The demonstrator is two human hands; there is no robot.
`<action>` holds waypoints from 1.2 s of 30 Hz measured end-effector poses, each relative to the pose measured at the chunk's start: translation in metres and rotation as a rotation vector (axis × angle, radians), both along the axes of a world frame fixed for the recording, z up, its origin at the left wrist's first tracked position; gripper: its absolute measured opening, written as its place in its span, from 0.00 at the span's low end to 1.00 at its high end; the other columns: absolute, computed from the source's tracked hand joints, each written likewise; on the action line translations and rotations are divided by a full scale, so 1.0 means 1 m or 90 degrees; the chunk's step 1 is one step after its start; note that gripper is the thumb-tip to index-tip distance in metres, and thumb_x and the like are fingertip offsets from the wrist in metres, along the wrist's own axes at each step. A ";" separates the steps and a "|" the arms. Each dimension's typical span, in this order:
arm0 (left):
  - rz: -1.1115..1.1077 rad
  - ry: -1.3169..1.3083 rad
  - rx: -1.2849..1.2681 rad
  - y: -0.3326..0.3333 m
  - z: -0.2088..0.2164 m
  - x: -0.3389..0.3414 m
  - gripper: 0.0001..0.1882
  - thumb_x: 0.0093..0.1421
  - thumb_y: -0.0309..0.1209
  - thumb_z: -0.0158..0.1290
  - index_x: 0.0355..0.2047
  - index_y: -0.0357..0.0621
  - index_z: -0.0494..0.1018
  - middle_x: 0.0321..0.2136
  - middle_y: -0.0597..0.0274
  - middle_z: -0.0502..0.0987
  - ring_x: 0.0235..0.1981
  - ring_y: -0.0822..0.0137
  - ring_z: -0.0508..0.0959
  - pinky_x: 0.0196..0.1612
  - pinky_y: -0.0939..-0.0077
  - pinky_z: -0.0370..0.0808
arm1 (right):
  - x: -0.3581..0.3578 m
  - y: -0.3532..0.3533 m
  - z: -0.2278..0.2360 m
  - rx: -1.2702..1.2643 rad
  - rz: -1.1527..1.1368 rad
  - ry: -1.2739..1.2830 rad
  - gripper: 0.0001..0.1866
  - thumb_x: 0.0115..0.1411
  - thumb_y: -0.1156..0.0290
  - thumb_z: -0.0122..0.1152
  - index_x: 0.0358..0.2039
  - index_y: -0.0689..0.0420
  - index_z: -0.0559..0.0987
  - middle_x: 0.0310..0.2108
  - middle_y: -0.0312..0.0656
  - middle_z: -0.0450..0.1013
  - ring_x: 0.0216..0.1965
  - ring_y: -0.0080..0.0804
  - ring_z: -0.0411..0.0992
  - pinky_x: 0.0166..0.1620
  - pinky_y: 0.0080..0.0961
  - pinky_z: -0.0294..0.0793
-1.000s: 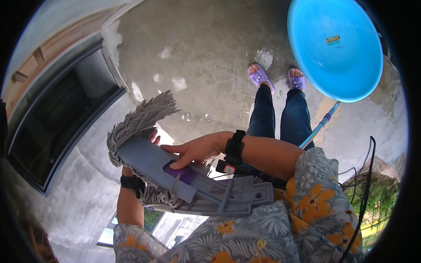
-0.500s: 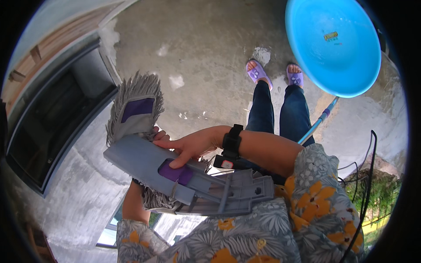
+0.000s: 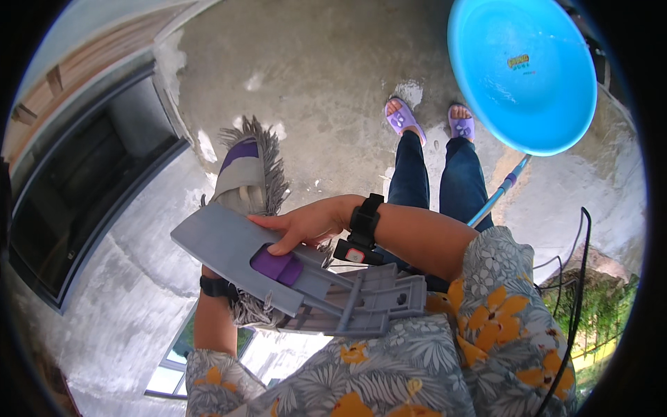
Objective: The person attaches a gray microfiber mop cloth to a purple and gray mop frame by aligning the cloth and pressing the frame onto it.
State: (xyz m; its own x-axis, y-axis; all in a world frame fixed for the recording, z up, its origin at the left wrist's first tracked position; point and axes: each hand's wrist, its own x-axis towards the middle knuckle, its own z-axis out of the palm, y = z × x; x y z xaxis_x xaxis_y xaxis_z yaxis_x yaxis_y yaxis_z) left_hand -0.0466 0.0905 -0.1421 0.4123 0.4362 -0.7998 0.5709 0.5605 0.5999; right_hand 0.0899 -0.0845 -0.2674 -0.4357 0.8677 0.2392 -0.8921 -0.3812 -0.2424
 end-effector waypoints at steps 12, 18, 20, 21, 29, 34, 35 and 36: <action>-0.122 0.095 0.163 -0.004 -0.001 0.026 0.18 0.61 0.40 0.46 0.48 0.43 0.65 0.34 0.65 0.72 0.34 0.72 0.73 0.36 0.78 0.72 | 0.004 -0.012 -0.011 -0.033 0.054 -0.014 0.46 0.57 0.57 0.57 0.64 0.42 0.35 0.53 0.44 0.61 0.45 0.22 0.65 0.35 0.16 0.68; 0.060 0.150 0.160 0.019 -0.006 0.036 0.12 0.62 0.41 0.46 0.32 0.47 0.70 0.21 0.70 0.73 0.24 0.74 0.74 0.28 0.80 0.71 | 0.011 -0.010 -0.005 -0.031 0.014 -0.006 0.45 0.57 0.58 0.57 0.64 0.40 0.37 0.51 0.43 0.64 0.43 0.23 0.67 0.34 0.17 0.70; 0.115 0.099 0.152 0.020 0.006 0.047 0.15 0.63 0.39 0.43 0.39 0.40 0.70 0.30 0.61 0.76 0.30 0.67 0.76 0.33 0.75 0.73 | 0.009 -0.008 -0.004 -0.037 0.004 0.004 0.45 0.57 0.59 0.57 0.64 0.40 0.37 0.52 0.42 0.63 0.43 0.22 0.67 0.35 0.18 0.70; 0.144 0.079 0.146 0.023 0.006 0.054 0.16 0.64 0.38 0.42 0.41 0.38 0.69 0.32 0.58 0.76 0.31 0.65 0.76 0.34 0.73 0.73 | 0.008 -0.008 -0.006 -0.044 0.006 0.016 0.44 0.57 0.59 0.56 0.64 0.40 0.37 0.53 0.41 0.62 0.43 0.22 0.67 0.36 0.19 0.70; 0.121 -0.022 0.266 0.021 0.030 0.081 0.20 0.64 0.37 0.40 0.45 0.28 0.66 0.40 0.48 0.74 0.39 0.59 0.76 0.43 0.68 0.72 | 0.004 -0.008 -0.009 -0.083 0.009 0.222 0.40 0.61 0.73 0.50 0.64 0.38 0.37 0.52 0.43 0.64 0.48 0.25 0.66 0.47 0.20 0.67; 0.078 0.022 0.310 0.032 0.023 0.066 0.18 0.64 0.37 0.42 0.36 0.29 0.71 0.29 0.53 0.76 0.28 0.64 0.77 0.33 0.72 0.74 | 0.001 -0.010 -0.003 -0.036 0.005 0.221 0.41 0.60 0.72 0.51 0.64 0.39 0.36 0.56 0.43 0.59 0.51 0.25 0.63 0.51 0.22 0.64; 0.001 0.037 0.398 0.028 0.023 0.070 0.18 0.63 0.37 0.44 0.35 0.30 0.71 0.27 0.55 0.76 0.26 0.65 0.76 0.31 0.73 0.73 | 0.000 -0.009 -0.004 -0.033 0.003 0.226 0.42 0.60 0.71 0.52 0.64 0.39 0.37 0.58 0.43 0.57 0.52 0.25 0.62 0.53 0.24 0.63; -0.028 0.048 0.465 0.021 0.024 0.076 0.18 0.63 0.38 0.44 0.36 0.30 0.70 0.28 0.54 0.76 0.26 0.65 0.76 0.31 0.73 0.73 | 0.002 -0.009 -0.007 -0.031 0.001 0.226 0.43 0.59 0.71 0.54 0.64 0.39 0.37 0.59 0.43 0.54 0.54 0.25 0.61 0.54 0.25 0.62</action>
